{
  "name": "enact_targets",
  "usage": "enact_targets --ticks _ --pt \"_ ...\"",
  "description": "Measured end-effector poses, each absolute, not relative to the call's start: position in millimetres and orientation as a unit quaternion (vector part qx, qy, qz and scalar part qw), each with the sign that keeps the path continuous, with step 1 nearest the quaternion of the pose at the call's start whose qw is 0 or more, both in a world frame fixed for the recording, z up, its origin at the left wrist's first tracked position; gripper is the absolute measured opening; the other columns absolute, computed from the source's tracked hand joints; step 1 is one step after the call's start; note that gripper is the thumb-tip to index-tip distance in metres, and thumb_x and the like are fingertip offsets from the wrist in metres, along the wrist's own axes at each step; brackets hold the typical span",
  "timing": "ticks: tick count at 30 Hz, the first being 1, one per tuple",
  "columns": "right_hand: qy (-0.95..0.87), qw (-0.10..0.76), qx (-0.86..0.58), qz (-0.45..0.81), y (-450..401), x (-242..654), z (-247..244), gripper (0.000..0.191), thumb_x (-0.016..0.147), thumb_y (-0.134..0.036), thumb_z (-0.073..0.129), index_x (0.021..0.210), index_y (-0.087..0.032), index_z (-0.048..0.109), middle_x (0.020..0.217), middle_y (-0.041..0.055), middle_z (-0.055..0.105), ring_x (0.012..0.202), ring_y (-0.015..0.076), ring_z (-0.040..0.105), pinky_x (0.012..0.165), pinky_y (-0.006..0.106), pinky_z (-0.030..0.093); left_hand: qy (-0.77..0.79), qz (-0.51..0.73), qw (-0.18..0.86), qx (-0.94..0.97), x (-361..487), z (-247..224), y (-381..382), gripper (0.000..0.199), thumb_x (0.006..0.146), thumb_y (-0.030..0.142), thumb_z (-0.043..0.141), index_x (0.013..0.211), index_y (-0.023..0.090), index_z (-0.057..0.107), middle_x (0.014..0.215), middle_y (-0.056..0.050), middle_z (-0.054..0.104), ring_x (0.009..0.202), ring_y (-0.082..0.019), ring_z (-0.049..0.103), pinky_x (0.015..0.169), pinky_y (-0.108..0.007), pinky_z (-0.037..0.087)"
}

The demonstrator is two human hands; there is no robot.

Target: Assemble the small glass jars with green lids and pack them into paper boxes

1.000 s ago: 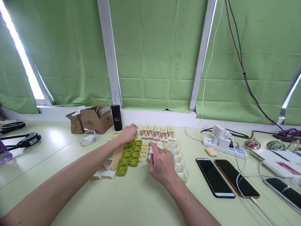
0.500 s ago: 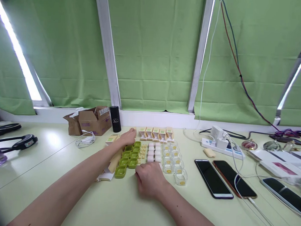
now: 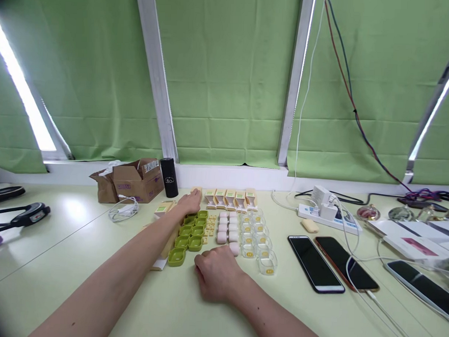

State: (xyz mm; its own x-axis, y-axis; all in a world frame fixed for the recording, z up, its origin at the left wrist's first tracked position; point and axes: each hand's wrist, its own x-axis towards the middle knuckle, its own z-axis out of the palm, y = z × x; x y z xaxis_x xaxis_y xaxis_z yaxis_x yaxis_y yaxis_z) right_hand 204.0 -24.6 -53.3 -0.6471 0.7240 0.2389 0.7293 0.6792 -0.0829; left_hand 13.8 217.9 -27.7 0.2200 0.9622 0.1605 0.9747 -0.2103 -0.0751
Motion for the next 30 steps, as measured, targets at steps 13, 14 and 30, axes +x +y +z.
enact_targets --ticks 13,14,30 --pt "-0.906 0.12 -0.405 0.01 -24 204 -56 0.017 0.097 -0.026 0.058 0.087 -0.019 0.069 0.089 0.0066 0.079 0.07 0.0164 0.063 0.06 0.034 0.016 -0.614 -0.153 0.06 -0.772 9 23 189 0.064 0.101 0.023 0.044 0.164 0.017 0.039 0.171 -0.021 0.043 0.141 -0.039 0.06 0.118 -0.063 0.039" --pt "-0.906 0.119 -0.405 0.011 -24 203 -56 0.017 0.097 -0.026 0.058 0.087 -0.019 0.069 0.089 0.0066 0.079 0.07 0.0165 0.063 0.06 0.034 0.016 -0.608 -0.174 0.067 -0.771 8 30 183 0.059 0.102 0.023 0.042 0.161 0.017 0.044 0.16 -0.02 0.057 0.139 -0.037 0.062 0.117 -0.06 0.04" --pt "-0.902 0.13 -0.411 0.01 -25 205 -55 0.016 0.098 -0.022 0.059 0.083 -0.018 0.066 0.087 0.0041 0.079 0.069 0.0153 0.064 0.06 0.033 0.018 -0.456 -0.258 0.075 -0.848 -40 9 17 0.022 0.099 0.018 0.054 0.098 0.022 0.076 0.09 -0.007 0.076 0.092 -0.025 0.068 0.084 -0.036 0.051"
